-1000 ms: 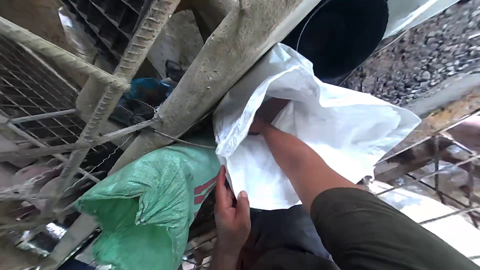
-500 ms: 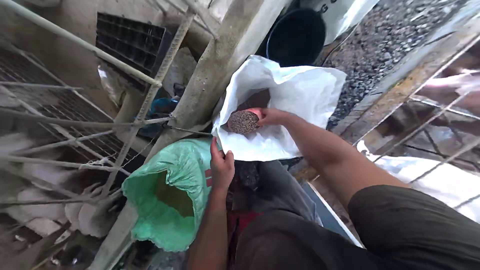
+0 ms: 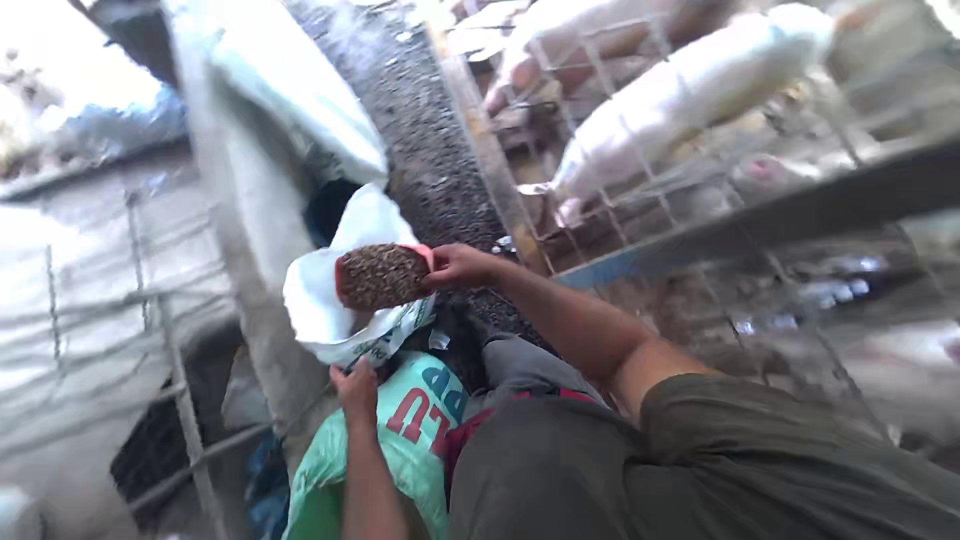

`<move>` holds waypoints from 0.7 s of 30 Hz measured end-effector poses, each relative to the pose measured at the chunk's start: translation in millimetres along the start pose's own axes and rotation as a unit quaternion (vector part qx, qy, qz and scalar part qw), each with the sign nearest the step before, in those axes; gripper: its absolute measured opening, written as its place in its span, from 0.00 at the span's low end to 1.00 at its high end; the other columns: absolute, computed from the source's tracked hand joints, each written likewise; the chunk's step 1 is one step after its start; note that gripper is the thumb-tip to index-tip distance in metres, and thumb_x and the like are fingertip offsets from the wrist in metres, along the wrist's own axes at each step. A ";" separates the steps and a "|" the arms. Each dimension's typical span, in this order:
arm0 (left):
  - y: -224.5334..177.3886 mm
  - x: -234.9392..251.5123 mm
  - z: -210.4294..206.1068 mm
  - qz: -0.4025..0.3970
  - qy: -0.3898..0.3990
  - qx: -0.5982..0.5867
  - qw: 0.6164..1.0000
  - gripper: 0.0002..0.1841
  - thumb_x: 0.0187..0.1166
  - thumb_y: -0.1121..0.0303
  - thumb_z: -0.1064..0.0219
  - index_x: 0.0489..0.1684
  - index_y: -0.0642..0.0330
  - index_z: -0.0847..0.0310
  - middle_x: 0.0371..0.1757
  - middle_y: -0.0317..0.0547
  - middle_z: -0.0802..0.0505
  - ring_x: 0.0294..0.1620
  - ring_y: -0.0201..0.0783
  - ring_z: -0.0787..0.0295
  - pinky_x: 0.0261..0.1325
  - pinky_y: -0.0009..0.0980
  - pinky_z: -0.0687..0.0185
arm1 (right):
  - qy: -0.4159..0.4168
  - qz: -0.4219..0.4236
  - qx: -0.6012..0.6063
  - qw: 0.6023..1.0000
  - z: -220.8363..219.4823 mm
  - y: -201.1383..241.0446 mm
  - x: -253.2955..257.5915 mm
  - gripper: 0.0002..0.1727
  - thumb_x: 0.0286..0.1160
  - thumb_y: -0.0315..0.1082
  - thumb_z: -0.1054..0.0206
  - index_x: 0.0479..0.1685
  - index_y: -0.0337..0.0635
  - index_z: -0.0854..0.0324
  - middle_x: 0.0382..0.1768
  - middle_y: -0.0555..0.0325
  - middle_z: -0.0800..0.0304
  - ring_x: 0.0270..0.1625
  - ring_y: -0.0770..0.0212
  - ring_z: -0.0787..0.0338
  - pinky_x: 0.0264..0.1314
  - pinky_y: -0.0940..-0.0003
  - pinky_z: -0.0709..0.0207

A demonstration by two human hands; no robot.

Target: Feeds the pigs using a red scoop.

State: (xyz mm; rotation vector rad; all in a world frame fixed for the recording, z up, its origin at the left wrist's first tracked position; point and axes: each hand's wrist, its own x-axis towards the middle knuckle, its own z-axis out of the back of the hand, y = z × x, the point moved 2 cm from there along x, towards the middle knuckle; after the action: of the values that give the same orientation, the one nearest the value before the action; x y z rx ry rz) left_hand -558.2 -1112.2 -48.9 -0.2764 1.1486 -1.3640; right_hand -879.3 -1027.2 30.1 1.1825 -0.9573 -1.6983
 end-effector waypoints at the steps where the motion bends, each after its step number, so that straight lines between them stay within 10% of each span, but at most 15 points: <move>1: -3.2 -12.5 -1.9 -0.023 0.011 0.031 0.999 0.42 0.87 0.60 0.37 0.93 0.67 0.62 0.51 0.66 0.11 0.39 0.46 0.12 0.49 0.48 0.13 | -0.032 -0.008 0.021 0.999 1.9 -3.4 -36.4 0.22 0.72 0.44 0.22 0.55 0.36 0.13 0.46 0.45 0.07 0.51 0.52 0.08 0.62 0.42 0.16; 4: -10.1 -50.6 -12.5 -0.111 0.077 0.120 0.984 0.41 0.88 0.61 0.39 0.93 0.71 0.62 0.58 0.77 0.13 0.50 0.60 0.10 0.60 0.57 0.15 | -0.120 -0.041 0.075 0.989 -1.3 -44.4 -143.5 0.25 0.74 0.49 0.24 0.55 0.34 0.14 0.47 0.44 0.08 0.52 0.51 0.09 0.64 0.43 0.18; 11: 19.8 -118.9 -99.9 -0.137 0.300 0.305 0.894 0.40 0.88 0.64 0.39 0.93 0.67 0.62 0.53 0.71 0.14 0.40 0.50 0.15 0.46 0.50 0.16 | -0.334 -0.213 0.203 0.895 -69.4 -163.5 -439.9 0.28 0.75 0.46 0.24 0.66 0.33 0.17 0.60 0.36 0.12 0.64 0.41 0.13 0.73 0.34 0.26; 21: 54.3 -258.7 -254.8 -0.241 0.459 0.484 0.705 0.38 0.89 0.60 0.39 0.93 0.66 0.57 0.60 0.75 0.14 0.50 0.59 0.11 0.54 0.56 0.15 | -0.640 -0.364 0.415 0.534 -355.5 -269.0 -763.1 0.30 0.77 0.55 0.28 0.65 0.37 0.17 0.61 0.39 0.12 0.65 0.46 0.14 0.75 0.41 0.25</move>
State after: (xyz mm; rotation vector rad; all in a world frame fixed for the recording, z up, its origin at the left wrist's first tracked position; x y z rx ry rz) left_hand -666.5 -763.4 -86.1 1.0710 0.9338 -2.5227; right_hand -436.5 -268.2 -65.2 0.6054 -2.6893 -3.0408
